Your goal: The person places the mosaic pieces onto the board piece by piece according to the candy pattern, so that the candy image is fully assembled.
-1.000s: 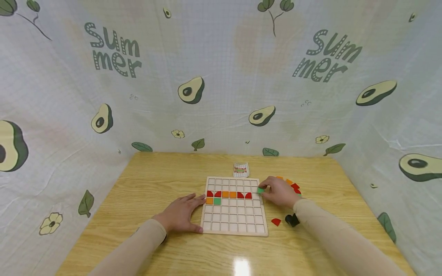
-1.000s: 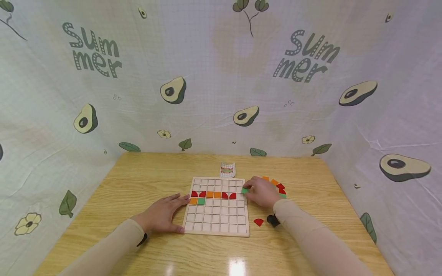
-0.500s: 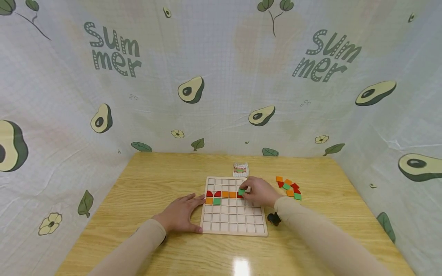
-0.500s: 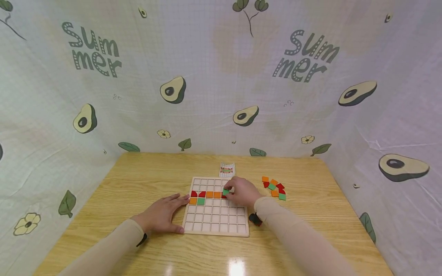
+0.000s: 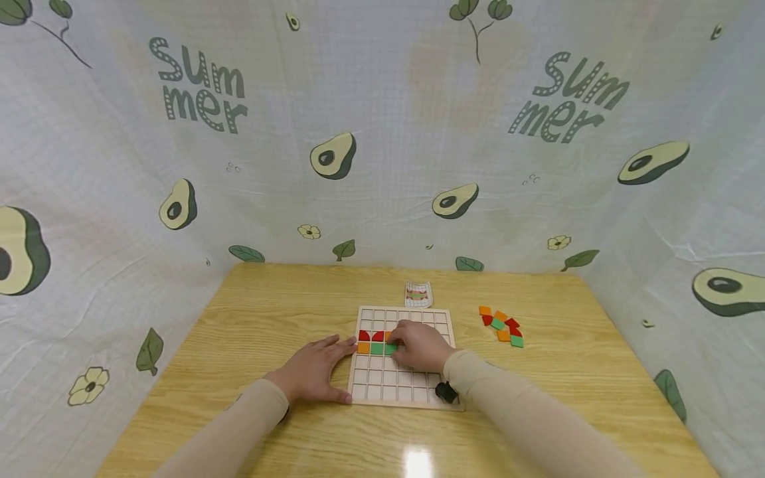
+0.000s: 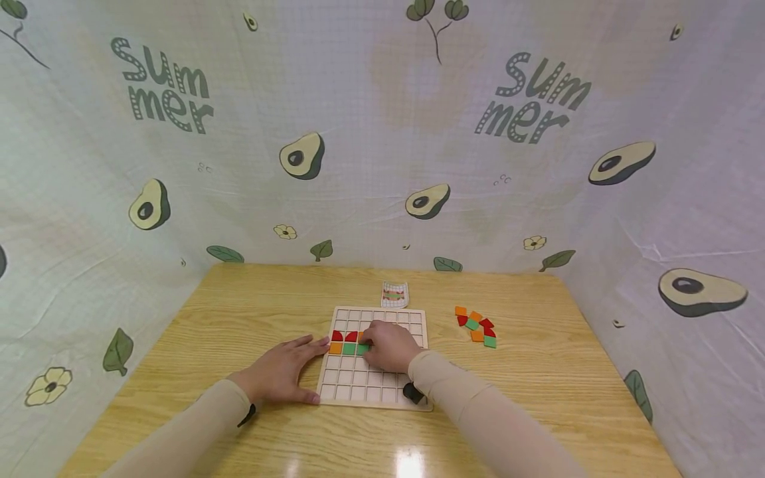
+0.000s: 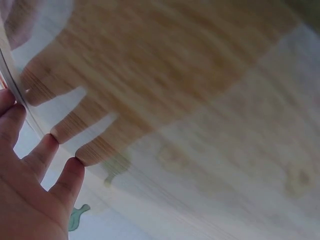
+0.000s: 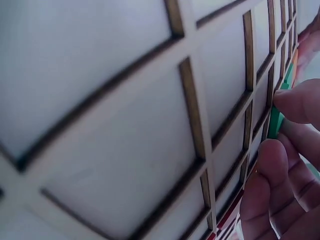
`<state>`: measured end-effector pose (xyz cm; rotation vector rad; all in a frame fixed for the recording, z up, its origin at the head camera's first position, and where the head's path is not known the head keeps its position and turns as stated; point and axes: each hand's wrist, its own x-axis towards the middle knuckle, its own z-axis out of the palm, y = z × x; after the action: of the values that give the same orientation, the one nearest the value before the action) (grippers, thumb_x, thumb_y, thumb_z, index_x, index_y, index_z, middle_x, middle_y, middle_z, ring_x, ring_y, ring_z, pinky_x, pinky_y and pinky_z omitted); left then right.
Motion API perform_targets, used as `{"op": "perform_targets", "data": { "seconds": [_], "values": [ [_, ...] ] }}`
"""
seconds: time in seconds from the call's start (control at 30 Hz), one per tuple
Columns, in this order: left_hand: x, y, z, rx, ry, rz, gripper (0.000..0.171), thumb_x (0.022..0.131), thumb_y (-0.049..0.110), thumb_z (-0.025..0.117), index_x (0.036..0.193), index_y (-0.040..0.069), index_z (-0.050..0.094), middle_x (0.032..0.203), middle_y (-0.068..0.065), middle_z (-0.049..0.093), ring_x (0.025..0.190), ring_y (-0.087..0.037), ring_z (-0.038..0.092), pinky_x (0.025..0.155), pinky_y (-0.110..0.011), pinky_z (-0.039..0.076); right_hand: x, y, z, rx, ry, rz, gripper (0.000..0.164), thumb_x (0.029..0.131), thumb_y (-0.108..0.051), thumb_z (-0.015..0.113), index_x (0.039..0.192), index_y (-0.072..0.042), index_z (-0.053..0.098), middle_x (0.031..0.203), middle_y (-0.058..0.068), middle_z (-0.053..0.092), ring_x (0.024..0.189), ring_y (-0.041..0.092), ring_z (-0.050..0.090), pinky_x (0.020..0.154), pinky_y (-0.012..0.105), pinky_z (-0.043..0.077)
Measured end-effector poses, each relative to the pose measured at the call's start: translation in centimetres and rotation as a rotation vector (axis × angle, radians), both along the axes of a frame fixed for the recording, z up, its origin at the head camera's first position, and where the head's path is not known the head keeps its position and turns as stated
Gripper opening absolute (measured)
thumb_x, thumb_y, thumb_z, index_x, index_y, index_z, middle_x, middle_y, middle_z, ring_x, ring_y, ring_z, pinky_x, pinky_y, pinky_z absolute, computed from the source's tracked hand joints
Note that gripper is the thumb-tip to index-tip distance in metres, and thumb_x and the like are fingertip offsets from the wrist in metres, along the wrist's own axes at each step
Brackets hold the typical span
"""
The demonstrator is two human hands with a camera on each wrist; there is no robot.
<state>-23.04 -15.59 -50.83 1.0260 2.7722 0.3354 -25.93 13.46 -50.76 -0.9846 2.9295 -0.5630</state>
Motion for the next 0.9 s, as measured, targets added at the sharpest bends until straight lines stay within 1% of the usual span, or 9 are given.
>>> {"op": "perform_targets", "data": {
  "seconds": [0.17, 0.4, 0.63, 0.7, 0.8, 0.9],
  "values": [
    [0.0, 0.0, 0.1, 0.011, 0.005, -0.003, 0.101, 0.074, 0.077, 0.066, 0.154, 0.02, 0.041, 0.159, 0.007, 0.034, 0.144, -0.032, 0.03, 0.107, -0.059, 0.032, 0.3, -0.1, 0.3, 0.015, 0.026, -0.006, 0.021, 0.086, -0.023, 0.073, 0.106, -0.021, 0.076, 0.099, -0.012, 0.061, 0.08, 0.005, 0.057, 0.07, 0.028, 0.051],
    [0.1, 0.0, 0.2, 0.016, -0.002, -0.002, 0.101, 0.074, 0.076, 0.067, 0.154, 0.019, 0.042, 0.158, 0.007, 0.035, 0.144, -0.033, 0.03, 0.107, -0.059, 0.032, 0.4, 0.0, 0.4, 0.022, -0.001, -0.014, 0.019, 0.087, -0.024, 0.074, 0.107, -0.022, 0.076, 0.099, -0.012, 0.062, 0.082, 0.005, 0.057, 0.072, 0.029, 0.051],
    [0.2, 0.1, 0.3, 0.013, -0.006, -0.001, 0.1, 0.074, 0.076, 0.067, 0.153, 0.019, 0.043, 0.159, 0.006, 0.035, 0.144, -0.033, 0.03, 0.107, -0.06, 0.032, 0.4, 0.5, 0.1, 0.02, 0.015, -0.008, 0.019, 0.089, -0.027, 0.072, 0.107, -0.023, 0.075, 0.1, -0.013, 0.061, 0.083, 0.003, 0.057, 0.073, 0.029, 0.051],
    [0.2, 0.1, 0.2, 0.012, -0.004, -0.001, 0.101, 0.074, 0.076, 0.067, 0.154, 0.019, 0.042, 0.159, 0.006, 0.034, 0.144, -0.033, 0.03, 0.107, -0.059, 0.032, 0.5, 1.1, 0.4, 0.019, 0.016, -0.005, 0.021, 0.089, -0.027, 0.072, 0.109, -0.023, 0.075, 0.101, -0.014, 0.061, 0.084, 0.004, 0.057, 0.074, 0.029, 0.051],
    [0.1, 0.2, 0.2, 0.008, 0.003, 0.002, 0.102, 0.074, 0.077, 0.066, 0.154, 0.02, 0.041, 0.159, 0.006, 0.034, 0.144, -0.032, 0.03, 0.107, -0.059, 0.032, 0.8, 2.7, 1.2, 0.008, 0.007, -0.018, 0.022, 0.089, -0.027, 0.073, 0.11, -0.021, 0.075, 0.102, -0.012, 0.062, 0.083, 0.006, 0.057, 0.075, 0.03, 0.051],
    [0.1, 0.2, 0.3, 0.01, 0.002, 0.004, 0.103, 0.073, 0.078, 0.066, 0.154, 0.019, 0.041, 0.159, 0.005, 0.034, 0.145, -0.033, 0.029, 0.107, -0.06, 0.031, 1.2, 5.1, 2.1, -0.005, -0.032, -0.065, 0.023, 0.089, -0.025, 0.075, 0.111, -0.019, 0.075, 0.103, -0.009, 0.063, 0.078, 0.008, 0.055, 0.073, 0.03, 0.05]
  ]
}}
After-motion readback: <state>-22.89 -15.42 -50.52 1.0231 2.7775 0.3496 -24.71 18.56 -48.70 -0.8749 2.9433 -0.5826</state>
